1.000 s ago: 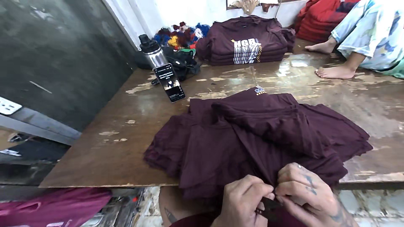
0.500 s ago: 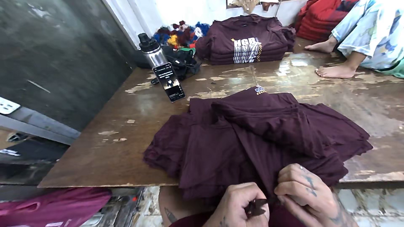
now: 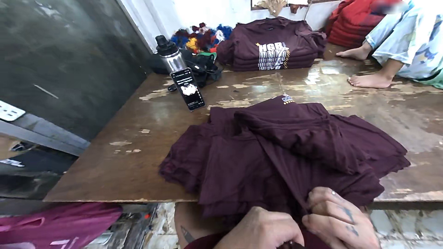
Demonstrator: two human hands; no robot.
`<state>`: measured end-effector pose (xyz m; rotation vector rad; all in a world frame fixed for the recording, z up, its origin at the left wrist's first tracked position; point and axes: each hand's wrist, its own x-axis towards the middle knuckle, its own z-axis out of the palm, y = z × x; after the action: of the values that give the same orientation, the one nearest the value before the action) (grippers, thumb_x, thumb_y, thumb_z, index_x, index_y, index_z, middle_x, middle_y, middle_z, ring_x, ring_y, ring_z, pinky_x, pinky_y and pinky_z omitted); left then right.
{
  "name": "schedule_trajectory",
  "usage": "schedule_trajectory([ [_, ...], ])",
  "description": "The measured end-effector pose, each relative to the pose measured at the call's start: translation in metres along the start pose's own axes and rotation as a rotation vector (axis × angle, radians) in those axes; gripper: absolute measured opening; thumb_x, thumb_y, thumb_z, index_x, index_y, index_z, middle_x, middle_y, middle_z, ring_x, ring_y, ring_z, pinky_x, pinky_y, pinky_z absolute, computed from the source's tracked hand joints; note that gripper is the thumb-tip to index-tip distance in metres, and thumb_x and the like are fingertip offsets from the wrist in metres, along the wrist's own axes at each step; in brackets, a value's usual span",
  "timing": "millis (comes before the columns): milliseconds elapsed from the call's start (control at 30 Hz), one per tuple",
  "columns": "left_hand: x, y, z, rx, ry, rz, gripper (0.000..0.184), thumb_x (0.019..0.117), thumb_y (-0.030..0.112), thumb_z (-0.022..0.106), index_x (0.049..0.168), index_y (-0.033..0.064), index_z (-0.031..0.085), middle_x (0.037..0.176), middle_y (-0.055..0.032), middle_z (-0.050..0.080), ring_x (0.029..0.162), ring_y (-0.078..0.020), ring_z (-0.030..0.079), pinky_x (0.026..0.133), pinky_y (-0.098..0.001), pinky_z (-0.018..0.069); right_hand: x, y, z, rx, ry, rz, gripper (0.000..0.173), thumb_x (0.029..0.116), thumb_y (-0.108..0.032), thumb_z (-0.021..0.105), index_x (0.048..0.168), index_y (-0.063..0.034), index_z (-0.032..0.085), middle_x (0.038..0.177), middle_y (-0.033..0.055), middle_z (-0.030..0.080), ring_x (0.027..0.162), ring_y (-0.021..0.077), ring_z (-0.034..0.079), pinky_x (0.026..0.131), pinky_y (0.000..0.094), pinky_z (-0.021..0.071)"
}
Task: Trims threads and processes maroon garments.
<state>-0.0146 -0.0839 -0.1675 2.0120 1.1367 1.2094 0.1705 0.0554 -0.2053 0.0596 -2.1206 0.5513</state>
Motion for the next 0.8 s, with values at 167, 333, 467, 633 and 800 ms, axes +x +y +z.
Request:
schedule_trajectory([
  [167,0.009,0.000,-0.015,0.576,0.139,-0.076,0.034,0.0945,0.033,0.064,0.122,0.0132,0.069,0.084,-0.0031,0.063,0.068,-0.0145,0.063,0.054,-0.0286,0.0517,-0.012,-0.007,0.001,0.079,0.056,0.043,0.007,0.1024,-0.020,0.062,0.097,-0.0157,0.062,0.086,-0.0028,0.059,0.103,0.0071,0.064,0.110,0.0297,0.0474],
  [333,0.009,-0.002,-0.013,0.767,0.096,0.067,0.025,0.0989,0.027,0.059,0.117,0.0217,0.075,0.089,0.0001,0.070,0.073,-0.0149,0.063,0.060,-0.0279,0.0478,-0.012,-0.012,0.003,0.103,0.105,0.062,0.007,0.1026,-0.018,0.061,0.097,-0.0151,0.062,0.081,-0.0018,0.055,0.091,0.0060,0.064,0.109,0.0297,0.0470],
  [467,0.001,-0.009,-0.006,0.787,0.132,0.079,0.024,0.1018,0.022,0.056,0.117,0.0236,0.074,0.088,0.0024,0.071,0.069,-0.0118,0.063,0.057,-0.0250,0.0480,-0.009,-0.012,0.005,0.134,0.121,0.055,0.009,0.1022,-0.019,0.062,0.095,-0.0137,0.064,0.076,-0.0004,0.050,0.078,0.0067,0.059,0.109,0.0292,0.0453],
  [633,0.014,-0.003,-0.022,0.529,0.318,-0.097,0.034,0.0987,0.029,0.059,0.125,0.0096,0.069,0.093,-0.0078,0.068,0.080,-0.0128,0.065,0.067,-0.0251,0.0545,-0.010,-0.038,-0.005,0.369,-0.019,0.106,0.023,0.1042,-0.020,0.060,0.088,-0.0048,0.065,0.072,0.0093,0.056,0.076,0.0186,0.061,0.098,0.0297,0.0500],
  [800,0.009,-0.012,-0.022,0.318,0.455,-0.157,0.036,0.0994,0.026,0.060,0.126,0.0029,0.065,0.093,-0.0044,0.065,0.077,0.0014,0.056,0.069,-0.0105,0.0453,-0.010,-0.037,-0.018,0.200,0.007,0.099,0.040,0.1057,-0.039,0.056,0.079,-0.0090,0.058,0.068,0.0063,0.053,0.071,0.0160,0.060,0.086,0.0286,0.0541],
])
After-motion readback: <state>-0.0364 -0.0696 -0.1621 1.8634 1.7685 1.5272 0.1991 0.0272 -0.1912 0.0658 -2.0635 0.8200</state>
